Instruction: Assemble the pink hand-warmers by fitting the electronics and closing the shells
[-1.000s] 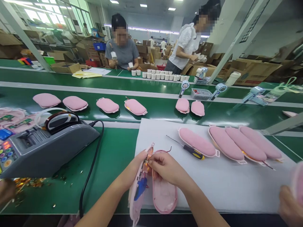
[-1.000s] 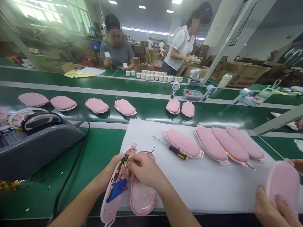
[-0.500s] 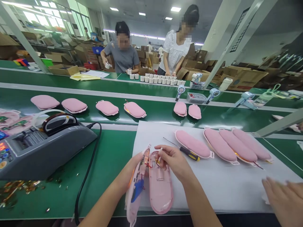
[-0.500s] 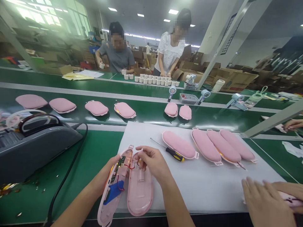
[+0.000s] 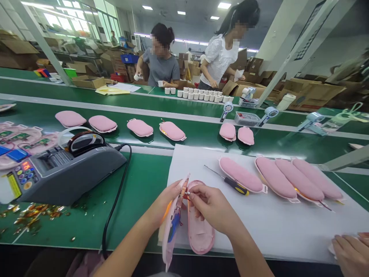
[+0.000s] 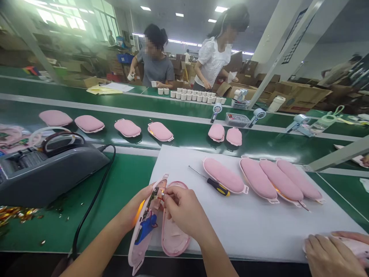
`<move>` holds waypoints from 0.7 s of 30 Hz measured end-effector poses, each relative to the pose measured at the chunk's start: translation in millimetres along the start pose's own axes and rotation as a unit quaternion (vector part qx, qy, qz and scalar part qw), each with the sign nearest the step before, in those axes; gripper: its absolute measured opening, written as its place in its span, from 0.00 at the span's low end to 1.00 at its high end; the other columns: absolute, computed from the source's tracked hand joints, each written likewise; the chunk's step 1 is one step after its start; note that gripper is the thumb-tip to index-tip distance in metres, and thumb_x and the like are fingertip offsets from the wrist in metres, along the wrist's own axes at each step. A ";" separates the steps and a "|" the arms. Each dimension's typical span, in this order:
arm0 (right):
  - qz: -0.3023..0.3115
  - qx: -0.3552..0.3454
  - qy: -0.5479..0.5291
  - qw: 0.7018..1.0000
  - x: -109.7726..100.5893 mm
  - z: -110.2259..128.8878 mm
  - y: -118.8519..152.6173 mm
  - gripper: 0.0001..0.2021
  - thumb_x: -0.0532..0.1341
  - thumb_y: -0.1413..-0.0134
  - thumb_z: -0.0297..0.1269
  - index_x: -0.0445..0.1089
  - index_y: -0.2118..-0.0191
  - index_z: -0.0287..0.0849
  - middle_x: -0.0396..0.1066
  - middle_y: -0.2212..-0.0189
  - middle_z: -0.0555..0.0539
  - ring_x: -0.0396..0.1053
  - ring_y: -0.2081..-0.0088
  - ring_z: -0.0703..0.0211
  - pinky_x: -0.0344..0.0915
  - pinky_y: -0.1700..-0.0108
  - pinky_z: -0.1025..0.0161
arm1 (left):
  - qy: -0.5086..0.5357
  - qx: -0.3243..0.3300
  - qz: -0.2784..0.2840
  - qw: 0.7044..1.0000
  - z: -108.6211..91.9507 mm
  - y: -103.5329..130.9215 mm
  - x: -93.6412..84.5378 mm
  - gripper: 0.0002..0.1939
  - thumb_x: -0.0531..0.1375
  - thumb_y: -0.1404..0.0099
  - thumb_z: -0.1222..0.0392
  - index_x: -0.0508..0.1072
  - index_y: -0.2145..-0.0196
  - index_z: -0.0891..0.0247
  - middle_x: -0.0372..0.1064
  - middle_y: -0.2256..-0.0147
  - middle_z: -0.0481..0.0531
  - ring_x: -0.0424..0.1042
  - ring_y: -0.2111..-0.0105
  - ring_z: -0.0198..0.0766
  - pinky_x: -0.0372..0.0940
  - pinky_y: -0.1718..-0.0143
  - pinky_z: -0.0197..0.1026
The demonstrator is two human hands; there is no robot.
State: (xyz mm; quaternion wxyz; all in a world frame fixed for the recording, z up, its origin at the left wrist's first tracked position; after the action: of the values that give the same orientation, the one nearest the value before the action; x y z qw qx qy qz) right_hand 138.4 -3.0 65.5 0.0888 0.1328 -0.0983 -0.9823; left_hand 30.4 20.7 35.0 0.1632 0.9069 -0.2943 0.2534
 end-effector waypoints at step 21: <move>0.064 0.028 0.041 0.997 5.6 0.9 -5.7 0.05 0.53 0.58 0.27 0.63 0.78 0.41 0.65 0.82 0.54 0.62 0.81 0.67 0.56 0.80 0.71 | -0.084 -0.001 -0.001 0.996 1.1 3.4 7.4 0.29 0.59 0.42 0.39 0.69 0.50 0.61 0.67 0.71 0.49 0.66 0.73 0.36 0.60 0.70 0.37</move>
State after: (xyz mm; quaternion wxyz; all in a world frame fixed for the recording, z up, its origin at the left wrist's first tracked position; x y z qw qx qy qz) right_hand 132.0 1.5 63.8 0.1516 0.1685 -0.1300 -0.9653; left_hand 33.8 14.2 38.7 0.1394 0.9249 -0.3067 0.1761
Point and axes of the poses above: each hand's wrist, its own y-axis away from the middle knuckle, its own x-axis out of the palm, z = x × y, the point moved 6 cm from there along -y, towards the middle knuckle
